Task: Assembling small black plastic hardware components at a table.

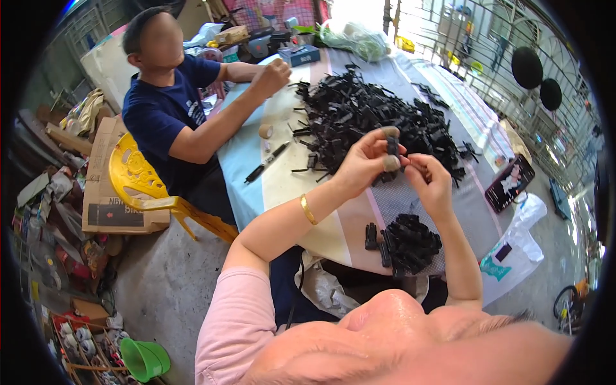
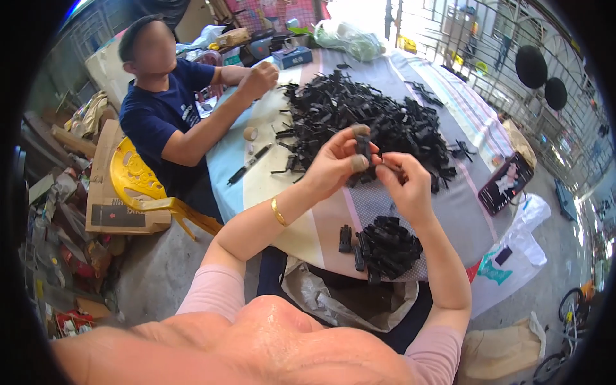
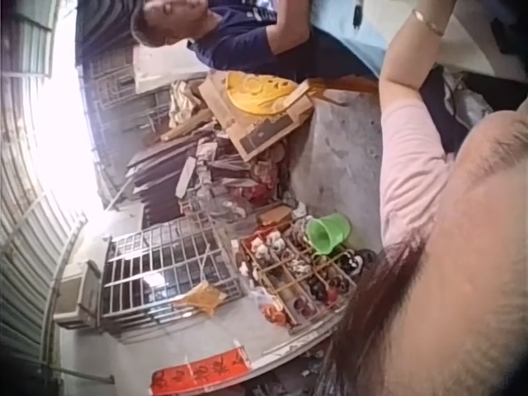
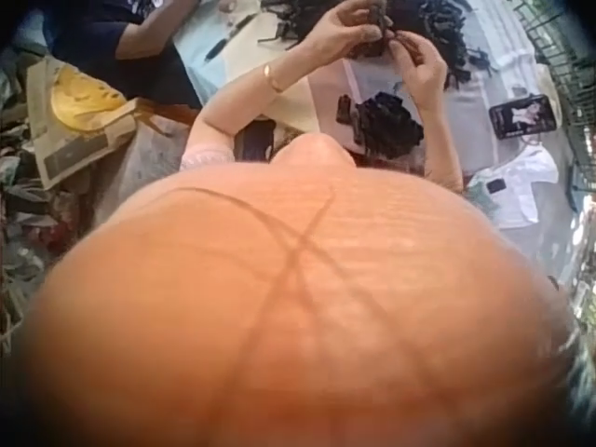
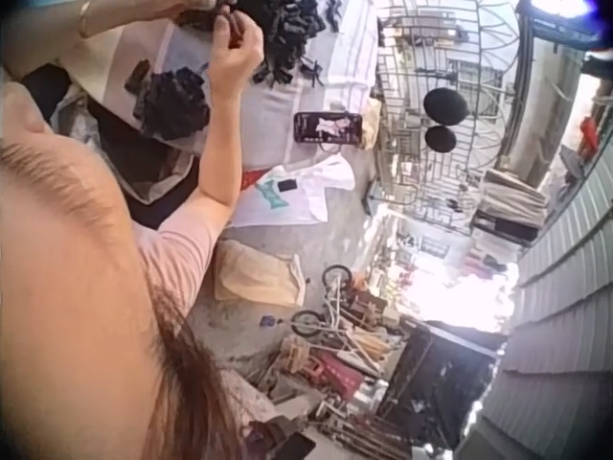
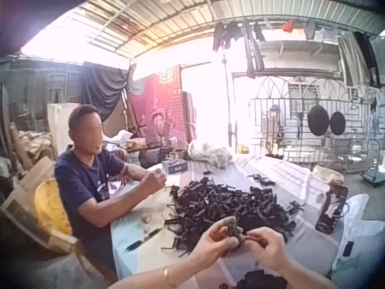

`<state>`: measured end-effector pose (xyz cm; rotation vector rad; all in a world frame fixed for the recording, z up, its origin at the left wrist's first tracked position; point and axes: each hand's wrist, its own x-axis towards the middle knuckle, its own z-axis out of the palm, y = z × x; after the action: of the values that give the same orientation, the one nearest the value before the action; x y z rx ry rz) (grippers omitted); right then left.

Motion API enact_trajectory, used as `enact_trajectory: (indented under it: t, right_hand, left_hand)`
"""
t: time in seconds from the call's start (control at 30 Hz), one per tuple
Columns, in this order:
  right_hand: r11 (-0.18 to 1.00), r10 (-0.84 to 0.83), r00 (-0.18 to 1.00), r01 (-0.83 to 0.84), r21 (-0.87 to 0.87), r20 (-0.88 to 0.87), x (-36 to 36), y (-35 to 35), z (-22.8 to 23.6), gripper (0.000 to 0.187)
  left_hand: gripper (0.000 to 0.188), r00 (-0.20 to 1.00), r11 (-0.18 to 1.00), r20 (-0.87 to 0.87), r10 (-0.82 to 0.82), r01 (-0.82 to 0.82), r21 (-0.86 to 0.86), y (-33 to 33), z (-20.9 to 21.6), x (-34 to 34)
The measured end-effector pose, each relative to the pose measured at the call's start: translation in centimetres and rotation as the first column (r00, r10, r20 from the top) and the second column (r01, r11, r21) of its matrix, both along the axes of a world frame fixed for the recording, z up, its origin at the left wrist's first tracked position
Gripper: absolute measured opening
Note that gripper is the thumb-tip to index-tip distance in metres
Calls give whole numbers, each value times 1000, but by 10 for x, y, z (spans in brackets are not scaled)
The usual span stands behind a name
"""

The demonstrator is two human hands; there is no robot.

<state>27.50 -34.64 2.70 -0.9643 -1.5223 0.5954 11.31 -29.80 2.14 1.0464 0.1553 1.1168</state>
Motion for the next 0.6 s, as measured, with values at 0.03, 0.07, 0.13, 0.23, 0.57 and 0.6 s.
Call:
enact_trajectory:
  t: [0.03, 0.07, 0.13, 0.23, 0.57, 0.6]
  right_hand:
    - [998, -46, 998, 44, 40, 51, 6, 3, 1, 12]
    - [999, -9, 1000, 8, -42, -14, 12, 4, 3, 13]
    - [986, 83, 995, -89, -138, -53, 16, 7, 4, 20]
    - [970, 134, 991, -131, -203, 4, 11, 3, 6, 15]
    - [979, 166, 968, -139, -151, 188, 12, 3, 0, 17]
    - [978, 166, 968, -138, -153, 186, 11, 3, 0, 17]
  left_hand:
    - [56, 996, 998, -72, 55, -51, 48, -1, 5, -2]
    - [57, 973, 989, -186, 139, -128, 74, -4, 9, -4]
    - [50, 955, 984, -242, 173, -155, 93, -5, 6, -5]
    - [40, 939, 980, -294, 177, -140, 141, -1, -3, -1]
    - [24, 762, 829, -412, 500, -285, 482, -15, -12, 10]
    - [22, 764, 820, -389, 515, -307, 483, -16, -13, 11]
